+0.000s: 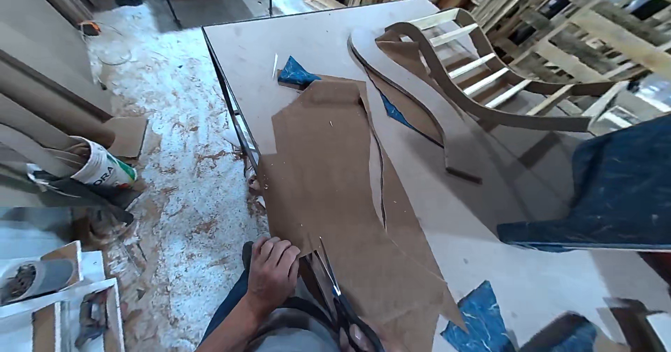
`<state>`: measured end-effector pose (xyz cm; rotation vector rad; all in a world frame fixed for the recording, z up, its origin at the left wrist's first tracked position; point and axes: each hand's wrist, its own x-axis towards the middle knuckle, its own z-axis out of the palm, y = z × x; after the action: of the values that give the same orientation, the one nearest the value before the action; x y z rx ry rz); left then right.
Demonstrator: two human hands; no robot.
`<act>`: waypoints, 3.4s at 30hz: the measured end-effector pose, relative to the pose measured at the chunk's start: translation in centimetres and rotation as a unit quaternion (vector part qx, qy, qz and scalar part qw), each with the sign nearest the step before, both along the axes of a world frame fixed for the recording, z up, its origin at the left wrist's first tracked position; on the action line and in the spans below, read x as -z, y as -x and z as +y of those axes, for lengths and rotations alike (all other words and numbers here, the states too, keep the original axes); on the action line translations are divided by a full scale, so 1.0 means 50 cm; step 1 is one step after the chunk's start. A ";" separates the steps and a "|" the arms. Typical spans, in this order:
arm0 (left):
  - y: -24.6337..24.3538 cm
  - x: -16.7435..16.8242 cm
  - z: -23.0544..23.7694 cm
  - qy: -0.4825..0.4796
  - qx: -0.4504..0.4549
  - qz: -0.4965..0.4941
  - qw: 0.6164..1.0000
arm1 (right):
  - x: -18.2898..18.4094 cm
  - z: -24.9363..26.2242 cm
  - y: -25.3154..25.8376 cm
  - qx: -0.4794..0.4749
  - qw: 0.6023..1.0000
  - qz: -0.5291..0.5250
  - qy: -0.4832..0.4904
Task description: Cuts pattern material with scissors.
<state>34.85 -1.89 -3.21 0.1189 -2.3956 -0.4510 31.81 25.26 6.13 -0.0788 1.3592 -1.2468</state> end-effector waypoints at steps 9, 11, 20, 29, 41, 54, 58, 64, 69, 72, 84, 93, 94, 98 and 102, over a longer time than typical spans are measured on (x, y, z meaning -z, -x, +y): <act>-0.001 0.000 -0.001 0.004 -0.005 -0.008 1.000 | 0.024 -0.079 0.036 0.005 1.000 0.022 0.008; -0.002 0.003 -0.005 0.008 -0.007 -0.010 1.000 | 0.030 -0.082 0.029 0.030 0.999 0.040 0.015; -0.011 0.017 0.001 -0.003 0.000 0.000 1.000 | 0.022 -0.108 0.060 0.037 0.999 0.019 -0.010; -0.026 0.021 -0.007 -0.002 -0.001 -0.014 1.000 | 0.025 -0.147 0.067 0.085 0.996 0.015 -0.015; -0.045 0.022 -0.020 -0.003 -0.009 -0.014 1.000 | 0.018 -0.224 0.103 0.122 0.992 0.010 -0.014; -0.059 0.027 -0.032 -0.006 -0.013 0.002 1.000 | 0.000 -0.311 0.172 0.097 0.994 0.023 -0.042; -0.060 0.027 -0.031 -0.009 -0.008 0.004 1.000 | -0.007 -0.343 0.189 0.097 0.993 0.042 -0.050; -0.067 0.024 -0.034 -0.011 -0.018 0.012 1.000 | -0.010 -0.365 0.207 0.104 0.991 0.039 -0.068; -0.068 0.021 -0.038 -0.002 -0.013 0.013 1.000 | -0.009 -0.412 0.243 0.093 0.990 0.080 -0.073; -0.069 0.019 -0.042 -0.003 -0.019 0.014 1.000 | 0.001 -0.418 0.245 0.098 0.988 0.091 -0.076; -0.076 0.021 -0.053 -0.001 0.010 0.022 1.000 | 0.018 -0.475 0.301 0.084 0.986 0.125 -0.067; -0.084 0.018 -0.062 -0.004 0.009 0.031 0.999 | 0.016 -0.531 0.335 0.100 0.982 0.141 -0.070; -0.085 0.018 -0.062 -0.005 0.007 0.033 0.999 | 0.016 -0.532 0.337 0.102 0.983 0.140 -0.069; -0.097 0.020 -0.056 -0.007 0.017 0.028 0.999 | 0.009 -0.552 0.360 0.100 0.987 0.107 -0.059; -0.100 0.022 -0.061 -0.020 0.023 0.039 0.999 | 0.003 -0.577 0.374 0.094 0.981 0.149 -0.080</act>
<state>39.87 -4.96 -4.30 0.0637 -2.3178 -0.5169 13.12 -3.58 5.95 -0.0249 1.7559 -1.3132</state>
